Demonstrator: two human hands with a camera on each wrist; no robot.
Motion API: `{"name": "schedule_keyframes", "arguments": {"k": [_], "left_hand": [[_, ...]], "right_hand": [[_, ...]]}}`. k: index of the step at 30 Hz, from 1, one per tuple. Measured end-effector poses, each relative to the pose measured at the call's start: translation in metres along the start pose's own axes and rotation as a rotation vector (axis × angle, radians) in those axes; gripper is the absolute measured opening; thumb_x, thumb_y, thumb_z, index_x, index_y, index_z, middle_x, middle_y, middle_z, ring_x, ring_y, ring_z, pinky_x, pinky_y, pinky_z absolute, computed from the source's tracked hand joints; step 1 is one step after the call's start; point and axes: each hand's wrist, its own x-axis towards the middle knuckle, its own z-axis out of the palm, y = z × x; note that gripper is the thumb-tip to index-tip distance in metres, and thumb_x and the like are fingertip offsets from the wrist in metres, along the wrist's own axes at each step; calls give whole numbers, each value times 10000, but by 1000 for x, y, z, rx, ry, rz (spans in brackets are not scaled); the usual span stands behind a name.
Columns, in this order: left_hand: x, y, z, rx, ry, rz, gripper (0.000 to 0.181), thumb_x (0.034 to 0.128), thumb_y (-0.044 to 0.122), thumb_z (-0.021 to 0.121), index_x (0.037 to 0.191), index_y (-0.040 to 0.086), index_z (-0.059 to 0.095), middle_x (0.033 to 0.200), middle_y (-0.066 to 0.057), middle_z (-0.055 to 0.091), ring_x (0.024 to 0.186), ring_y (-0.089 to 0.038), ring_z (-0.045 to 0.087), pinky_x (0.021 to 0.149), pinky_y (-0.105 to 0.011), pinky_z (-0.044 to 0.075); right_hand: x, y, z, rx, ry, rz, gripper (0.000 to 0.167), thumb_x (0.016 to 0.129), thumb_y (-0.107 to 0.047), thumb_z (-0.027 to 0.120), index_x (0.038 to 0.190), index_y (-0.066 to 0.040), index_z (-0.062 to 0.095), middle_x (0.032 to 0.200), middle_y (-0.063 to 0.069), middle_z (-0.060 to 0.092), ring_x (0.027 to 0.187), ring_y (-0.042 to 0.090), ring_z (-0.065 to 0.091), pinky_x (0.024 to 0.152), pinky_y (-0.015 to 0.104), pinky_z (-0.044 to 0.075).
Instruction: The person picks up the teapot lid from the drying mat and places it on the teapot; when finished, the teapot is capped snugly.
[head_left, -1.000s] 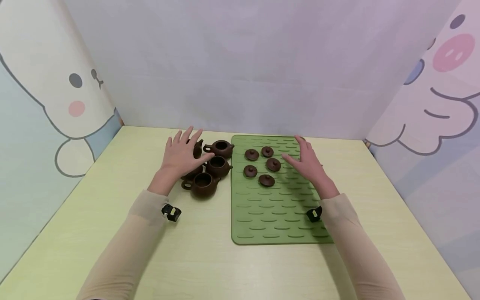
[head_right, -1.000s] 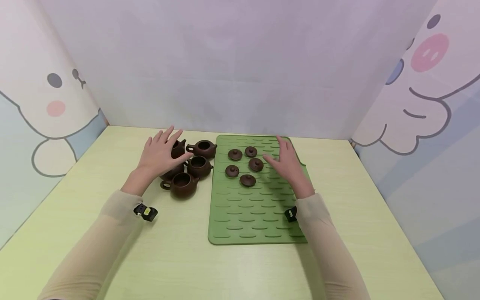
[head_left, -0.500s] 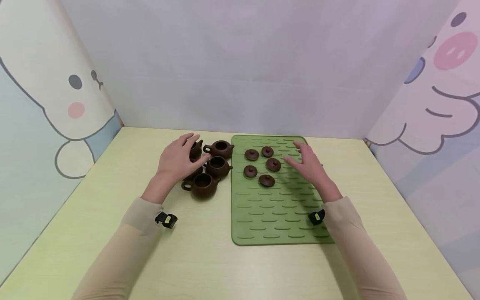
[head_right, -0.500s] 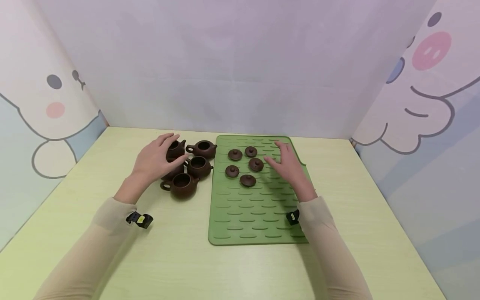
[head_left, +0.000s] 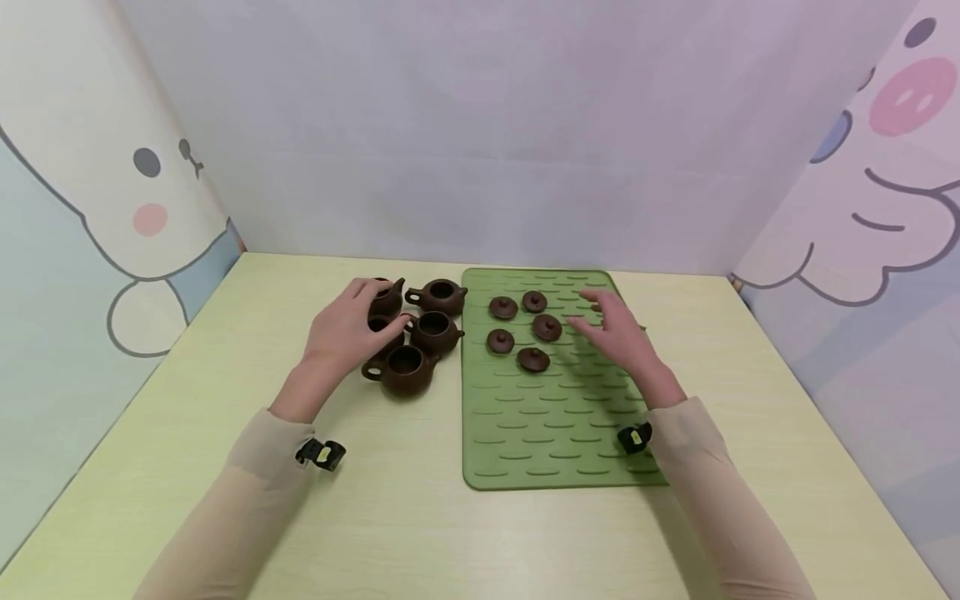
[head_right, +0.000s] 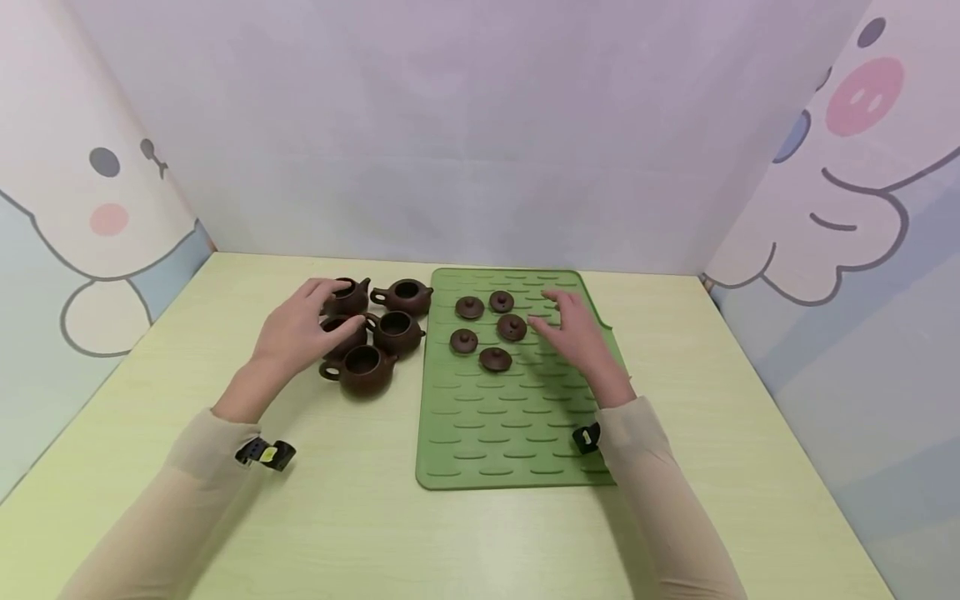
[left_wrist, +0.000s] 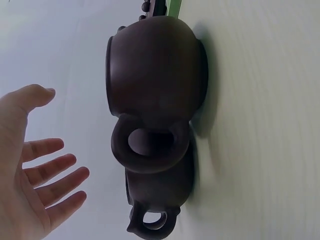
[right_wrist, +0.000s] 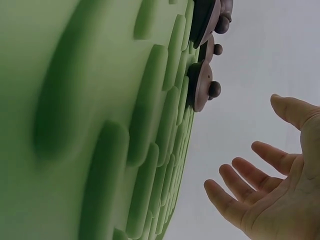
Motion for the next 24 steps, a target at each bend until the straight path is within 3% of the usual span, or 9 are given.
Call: {"name": "schedule_keyframes", "arguments": {"k": [5,12,24], "left_hand": [[-6,0,-3,-22,-10,10,575,929,467,635,1397,149,533,1367,-108,562,1089,-345,631,854,-521,530],[-13,-1,-3,-54,-29,25,508,924,395,661,1350,129,581,1361,-102,592,1179,-347,606,946,-527,505],[-25,-7,-2,-63,-56,36,430,912,354,695,1238,77,646,1219,-129,670,1139,-339,636,933,-511,520]], "right_hand": [[-3,-2,1,-8,-2,6,609,1004,-360,594,1491,-51,398,1508,206,409,1363,402,437,1093,573,414],[-3,-1,3,23,-12,-27,586,1001,-340,606,1456,-11,436,1475,218,427,1327,414,463,1074,570,437],[-3,-3,9,7,-43,-27,488,994,-252,625,1390,7,509,1402,226,507,1275,427,526,1022,555,491]]}}
